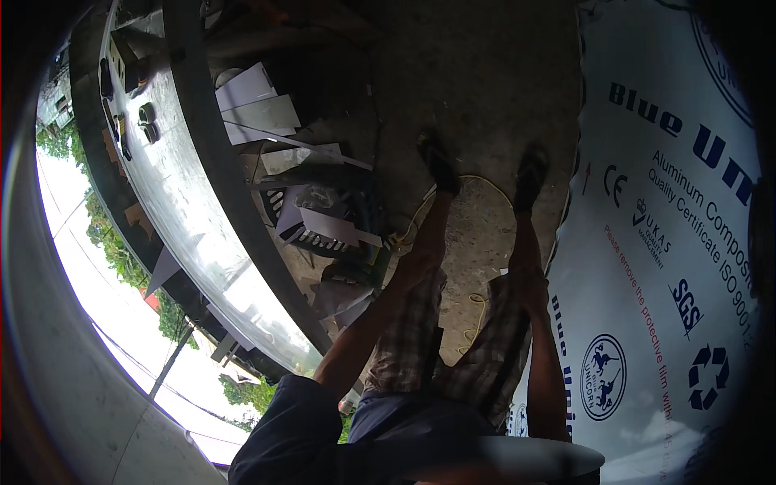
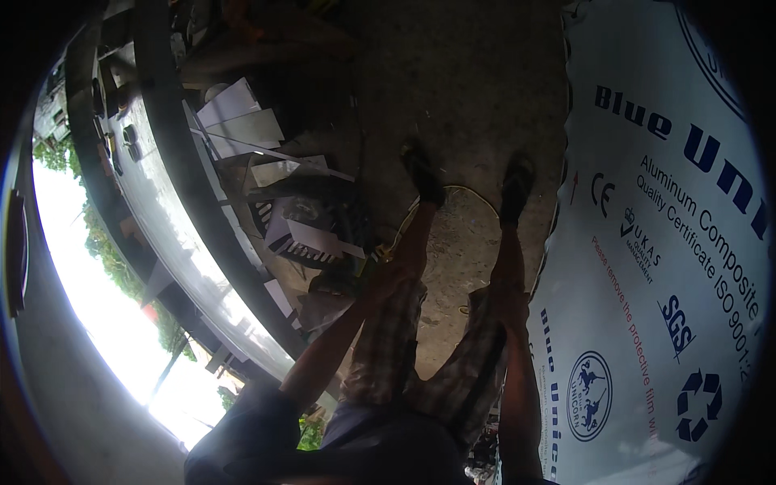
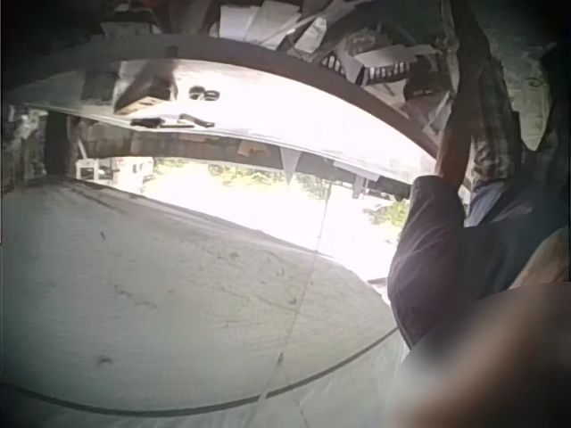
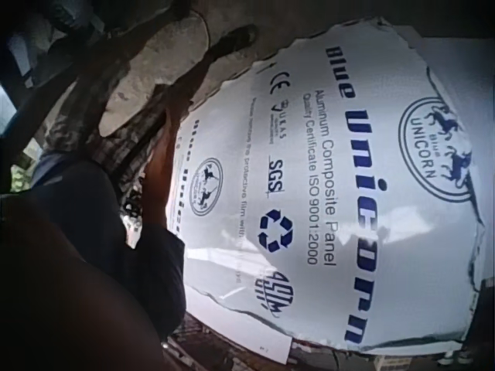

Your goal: Measuring, bending, and assembling aluminum composite panels and metal trim for sign fabrication.

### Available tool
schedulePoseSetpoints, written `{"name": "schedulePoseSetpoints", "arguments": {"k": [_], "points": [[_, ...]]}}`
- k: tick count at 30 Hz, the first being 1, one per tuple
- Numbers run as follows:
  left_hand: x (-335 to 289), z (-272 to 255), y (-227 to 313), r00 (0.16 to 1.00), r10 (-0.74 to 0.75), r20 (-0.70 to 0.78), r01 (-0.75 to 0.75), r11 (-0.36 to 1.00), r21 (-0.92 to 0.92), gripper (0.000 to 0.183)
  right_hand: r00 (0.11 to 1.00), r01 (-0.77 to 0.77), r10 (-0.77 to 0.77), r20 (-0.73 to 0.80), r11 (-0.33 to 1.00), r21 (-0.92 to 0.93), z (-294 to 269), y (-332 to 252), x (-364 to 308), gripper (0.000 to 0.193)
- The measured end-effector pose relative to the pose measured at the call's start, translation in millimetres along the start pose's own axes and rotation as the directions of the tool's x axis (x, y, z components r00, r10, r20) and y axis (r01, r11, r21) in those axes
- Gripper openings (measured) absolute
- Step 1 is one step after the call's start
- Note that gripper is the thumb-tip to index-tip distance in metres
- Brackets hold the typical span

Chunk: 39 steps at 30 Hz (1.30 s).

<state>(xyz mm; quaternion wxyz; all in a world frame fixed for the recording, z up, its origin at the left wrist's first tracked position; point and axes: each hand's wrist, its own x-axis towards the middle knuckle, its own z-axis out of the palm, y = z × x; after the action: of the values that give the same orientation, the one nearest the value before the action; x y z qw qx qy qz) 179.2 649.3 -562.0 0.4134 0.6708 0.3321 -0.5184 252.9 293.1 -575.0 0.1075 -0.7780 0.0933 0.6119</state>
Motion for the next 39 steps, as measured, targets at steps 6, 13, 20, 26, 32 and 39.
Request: {"name": "schedulePoseSetpoints", "arguments": {"k": [6, 13, 20, 26, 32, 39], "points": [[-6.9, -5.0, -10.5, 0.970, 0.106, -0.218, -0.133, 0.985, -0.114, 0.030, 0.998, -0.055, 0.055, -0.043, 0.998, 0.006, -3.1, -22.5, 3.0, 0.065], [-22.8, -20.7, 8.5, 0.975, 0.196, -0.101, -0.162, 0.947, 0.278, 0.035, 0.987, -0.138, 0.145, -0.071, 0.986, 0.088, -2.9, -27.4, 2.9, 0.065], [-19.4, 24.7, -34.7, 0.733, 0.676, -0.080, -0.422, 0.544, 0.725, 0.040, 0.981, -0.171, 0.180, -0.071, 0.978, 0.121, -18.3, -23.6, -2.0, 0.065], [-16.1, 32.0, -37.5, 0.664, 0.733, -0.146, -0.436, 0.538, 0.722, 0.034, 0.977, -0.148, 0.151, -0.153, 0.988, 0.032, -23.4, -19.6, -2.6, 0.059], [-24.5, 86.4, -74.1, 0.870, 0.486, -0.084, -0.067, 0.286, 0.956, 0.041, 0.996, -0.021, 0.020, -0.084, 1.000, -0.018, -52.1, -9.5, -2.4, 0.063], [-39.9, 112.7, -39.9, 0.804, 0.551, -0.223, -0.208, 0.612, 0.763, 0.041, 0.973, 0.229, -0.230, -0.018, 0.973, -0.021, -105.2, -19.1, -28.8, 0.061]]}}
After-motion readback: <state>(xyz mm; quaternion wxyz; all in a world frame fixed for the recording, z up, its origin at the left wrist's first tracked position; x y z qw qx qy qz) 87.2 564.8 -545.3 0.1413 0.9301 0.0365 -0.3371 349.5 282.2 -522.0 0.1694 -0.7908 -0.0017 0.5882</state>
